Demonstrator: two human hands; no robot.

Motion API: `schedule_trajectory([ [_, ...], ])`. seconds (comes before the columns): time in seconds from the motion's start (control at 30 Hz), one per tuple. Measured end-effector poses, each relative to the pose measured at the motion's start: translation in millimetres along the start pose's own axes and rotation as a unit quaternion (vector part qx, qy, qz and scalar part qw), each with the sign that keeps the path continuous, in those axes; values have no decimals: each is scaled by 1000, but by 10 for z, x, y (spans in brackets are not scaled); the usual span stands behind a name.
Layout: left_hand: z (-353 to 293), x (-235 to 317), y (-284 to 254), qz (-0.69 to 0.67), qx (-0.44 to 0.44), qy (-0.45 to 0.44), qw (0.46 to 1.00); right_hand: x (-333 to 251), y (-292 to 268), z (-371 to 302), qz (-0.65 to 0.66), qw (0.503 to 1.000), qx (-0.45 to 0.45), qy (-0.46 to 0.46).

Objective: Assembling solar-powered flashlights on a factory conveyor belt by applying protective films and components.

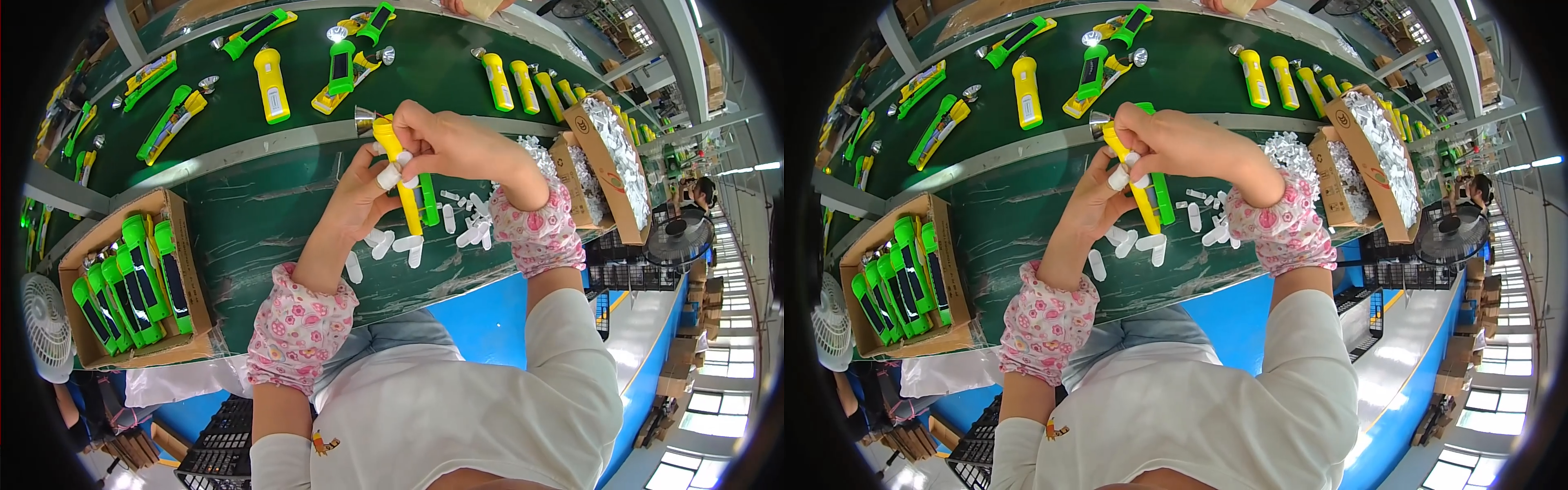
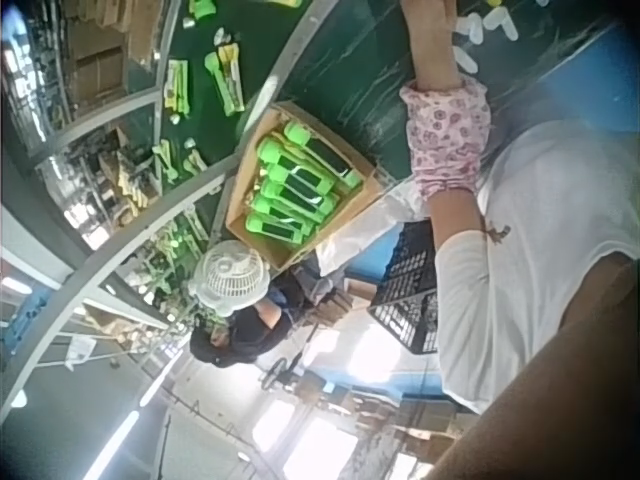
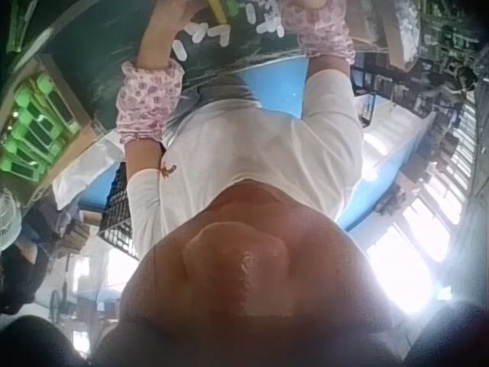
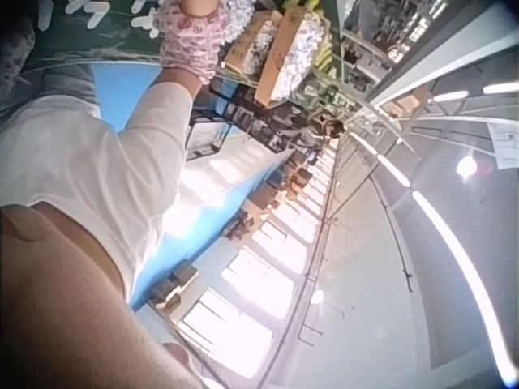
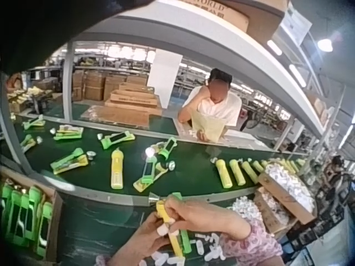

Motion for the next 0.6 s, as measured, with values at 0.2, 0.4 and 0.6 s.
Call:
schedule_trajectory([
  [0.2,-8,69,30,-75,33,70,994,34,297,-284,-126,943,295,87],
  [0.4,-6,60,-25,-77,150,152,974,284,842,-201,59,973,194,112],
  [0.6,-17,182,-130,-92,222,187,953,253,778,-148,81,961,262,19],
])
Point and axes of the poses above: each hand's wrist, its own z-axis towards the middle knuckle, its own y-axis out of the palm, x = y × z, the point moved 4 cm from there along z, towards the middle knuckle, and after that the axes turned 8 degrees about y, right-handed, at the moved point
